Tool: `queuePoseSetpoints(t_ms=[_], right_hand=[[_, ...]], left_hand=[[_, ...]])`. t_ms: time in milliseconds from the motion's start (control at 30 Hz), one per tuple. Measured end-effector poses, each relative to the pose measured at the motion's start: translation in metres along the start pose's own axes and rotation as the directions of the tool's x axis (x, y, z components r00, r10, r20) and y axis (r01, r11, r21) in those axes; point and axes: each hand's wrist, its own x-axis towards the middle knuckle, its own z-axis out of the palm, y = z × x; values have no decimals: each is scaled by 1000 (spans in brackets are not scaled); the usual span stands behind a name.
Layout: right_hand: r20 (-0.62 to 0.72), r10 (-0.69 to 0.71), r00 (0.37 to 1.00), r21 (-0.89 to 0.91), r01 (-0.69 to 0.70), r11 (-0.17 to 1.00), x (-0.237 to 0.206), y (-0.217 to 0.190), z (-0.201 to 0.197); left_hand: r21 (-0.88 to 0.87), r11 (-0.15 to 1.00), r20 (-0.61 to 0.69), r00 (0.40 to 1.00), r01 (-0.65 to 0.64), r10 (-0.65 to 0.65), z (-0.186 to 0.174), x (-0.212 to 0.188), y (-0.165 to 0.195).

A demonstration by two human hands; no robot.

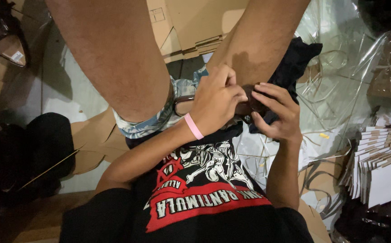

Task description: The person sits on the floor and assembles a brown high-heeled shoe by attaching and securing straps and buckles. They handle the shoe and its components with both hands, threading straps through loops and fastening them.

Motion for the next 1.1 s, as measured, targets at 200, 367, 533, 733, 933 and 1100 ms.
queuePoseSetpoints(t_ms=[200, 367, 533, 733, 933, 1100], right_hand=[[-22, 69, 997, 52, -68, 996, -5, 3, -4], [-35, 77, 996, 127, -72, 989, -7, 9, -4], [-61, 91, 994, 111, -84, 990, -7, 9, -4], [-27, 64, 998, 118, -61, 991, -2, 4, -7], [-81, 160, 984, 65, -155, 986, 1, -1, -2], [-41, 117, 992, 81, -114, 990, 2, -3, -3]], left_hand=[[-93, 996, 24, 1000, 17, -15, -1, -1, 1], [-224, 975, 65, 997, -14, 29, -14, -6, -7], [-87, 996, 37, 999, -25, 29, -10, -7, -6], [18, 999, -19, 999, -27, 27, -3, -4, 2], [63, 994, 69, 993, 89, -93, 3, -5, 4], [71, 995, 29, 997, 67, -69, 8, -8, 3]])
